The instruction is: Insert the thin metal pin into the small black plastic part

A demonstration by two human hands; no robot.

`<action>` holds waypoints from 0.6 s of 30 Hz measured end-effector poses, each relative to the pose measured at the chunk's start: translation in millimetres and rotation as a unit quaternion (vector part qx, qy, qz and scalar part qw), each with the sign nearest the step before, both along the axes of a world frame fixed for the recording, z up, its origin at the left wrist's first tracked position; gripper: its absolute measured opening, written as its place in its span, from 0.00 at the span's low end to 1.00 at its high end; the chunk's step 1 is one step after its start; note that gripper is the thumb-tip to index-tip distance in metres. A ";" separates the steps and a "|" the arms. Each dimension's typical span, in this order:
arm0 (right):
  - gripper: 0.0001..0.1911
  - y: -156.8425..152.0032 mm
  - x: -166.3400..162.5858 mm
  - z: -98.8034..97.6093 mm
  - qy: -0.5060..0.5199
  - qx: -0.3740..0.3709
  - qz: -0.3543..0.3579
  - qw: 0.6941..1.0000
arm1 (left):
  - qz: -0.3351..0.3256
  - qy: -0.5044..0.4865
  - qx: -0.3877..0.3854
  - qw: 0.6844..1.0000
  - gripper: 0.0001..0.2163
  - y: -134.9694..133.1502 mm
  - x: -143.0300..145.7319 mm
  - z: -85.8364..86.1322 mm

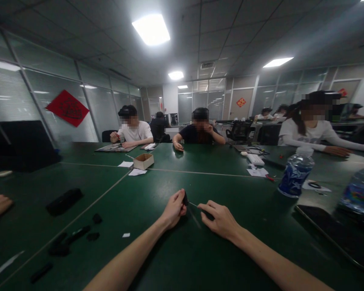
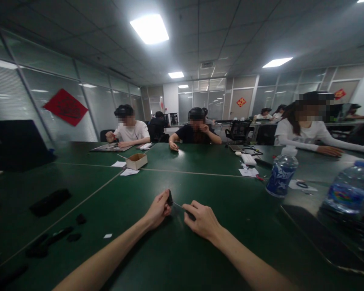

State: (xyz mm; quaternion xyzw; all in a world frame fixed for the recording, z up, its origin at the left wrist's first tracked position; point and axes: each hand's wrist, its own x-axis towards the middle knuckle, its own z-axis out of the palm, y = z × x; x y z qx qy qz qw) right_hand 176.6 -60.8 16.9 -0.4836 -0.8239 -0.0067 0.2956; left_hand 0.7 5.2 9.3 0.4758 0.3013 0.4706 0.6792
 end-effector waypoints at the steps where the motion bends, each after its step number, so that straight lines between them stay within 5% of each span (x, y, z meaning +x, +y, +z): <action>1: 0.15 -0.1 0.4 -0.3 0.001 -0.001 0.010 1.000 | 0.000 0.002 0.002 1.000 0.21 -0.6 0.3 0.8; 12: 0.16 -0.1 -0.5 -0.9 0.017 -0.015 0.040 0.999 | -0.009 0.030 0.012 0.999 0.21 -2.6 0.5 1.3; 18: 0.08 -2.7 0.9 4.7 0.052 -0.038 0.074 0.995 | 0.006 0.036 0.023 0.999 0.21 -3.3 0.7 0.1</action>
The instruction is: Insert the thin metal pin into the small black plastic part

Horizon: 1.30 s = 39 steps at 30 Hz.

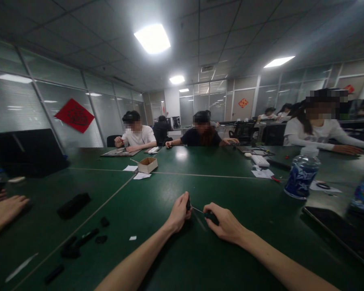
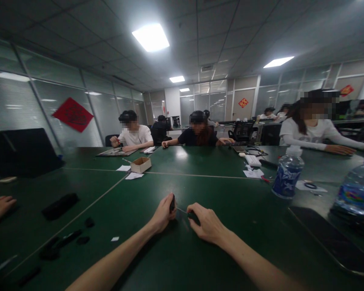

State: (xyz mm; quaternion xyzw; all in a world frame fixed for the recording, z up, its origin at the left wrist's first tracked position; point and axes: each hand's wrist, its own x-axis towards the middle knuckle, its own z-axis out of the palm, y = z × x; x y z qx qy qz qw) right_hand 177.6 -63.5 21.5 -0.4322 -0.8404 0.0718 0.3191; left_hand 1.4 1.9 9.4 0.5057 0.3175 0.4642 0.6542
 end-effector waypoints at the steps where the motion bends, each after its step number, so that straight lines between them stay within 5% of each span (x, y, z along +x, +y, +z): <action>1: 0.08 -0.1 0.4 0.2 0.005 0.002 0.009 1.000 | 0.002 0.001 0.001 1.000 0.21 0.3 -0.2 -0.5; 39: 0.15 0.1 3.7 -1.4 0.012 -0.009 0.035 0.999 | -0.038 0.045 0.003 0.998 0.19 -0.8 -1.2 -1.4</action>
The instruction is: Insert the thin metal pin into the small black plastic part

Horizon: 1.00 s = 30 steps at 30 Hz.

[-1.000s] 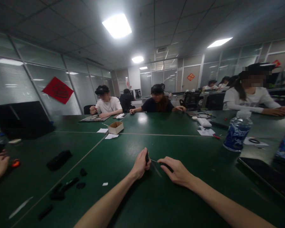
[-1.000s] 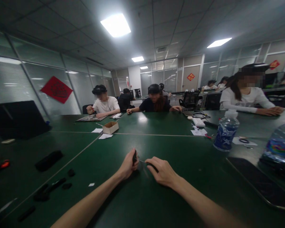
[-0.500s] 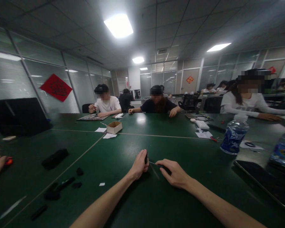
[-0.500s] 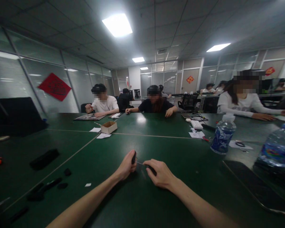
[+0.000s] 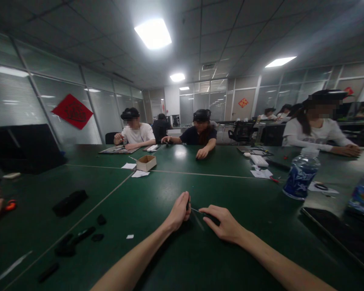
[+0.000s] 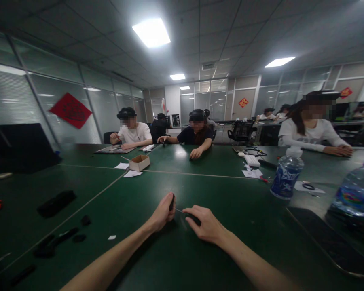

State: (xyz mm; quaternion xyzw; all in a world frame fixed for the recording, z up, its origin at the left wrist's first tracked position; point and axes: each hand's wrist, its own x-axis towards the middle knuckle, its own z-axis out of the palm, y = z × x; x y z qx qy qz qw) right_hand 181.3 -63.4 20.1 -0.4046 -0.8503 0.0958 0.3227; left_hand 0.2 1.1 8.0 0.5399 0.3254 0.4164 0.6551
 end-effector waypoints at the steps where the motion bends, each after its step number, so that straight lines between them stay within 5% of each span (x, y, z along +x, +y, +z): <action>1: 0.15 -0.1 -0.2 0.1 0.000 0.001 -0.005 1.000 | -0.005 0.005 0.007 1.000 0.19 -1.3 0.0 1.5; 30: 0.14 1.8 -1.4 1.0 -0.001 -0.025 -0.024 0.999 | -0.023 -0.019 -0.005 1.000 0.20 2.6 -1.5 -2.2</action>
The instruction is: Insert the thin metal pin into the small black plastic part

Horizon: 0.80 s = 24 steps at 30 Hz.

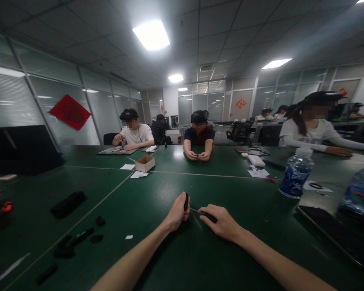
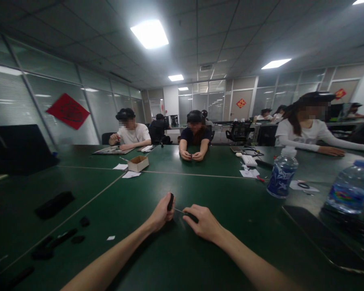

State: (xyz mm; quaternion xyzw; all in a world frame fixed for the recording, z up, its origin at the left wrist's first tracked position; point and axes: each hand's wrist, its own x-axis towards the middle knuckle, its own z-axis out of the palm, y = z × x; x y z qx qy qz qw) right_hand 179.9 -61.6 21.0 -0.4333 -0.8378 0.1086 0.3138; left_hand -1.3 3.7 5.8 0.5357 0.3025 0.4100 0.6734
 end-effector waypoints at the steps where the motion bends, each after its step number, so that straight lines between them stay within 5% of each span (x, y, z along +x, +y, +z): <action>1: 0.14 -0.1 0.1 -0.6 -0.001 0.006 0.001 1.000 | -0.001 0.000 0.000 1.000 0.20 0.1 0.0 -0.4; 24: 0.15 0.4 1.1 -4.2 0.000 0.034 0.023 0.999 | 0.007 0.003 -0.006 1.000 0.20 1.1 1.8 -2.6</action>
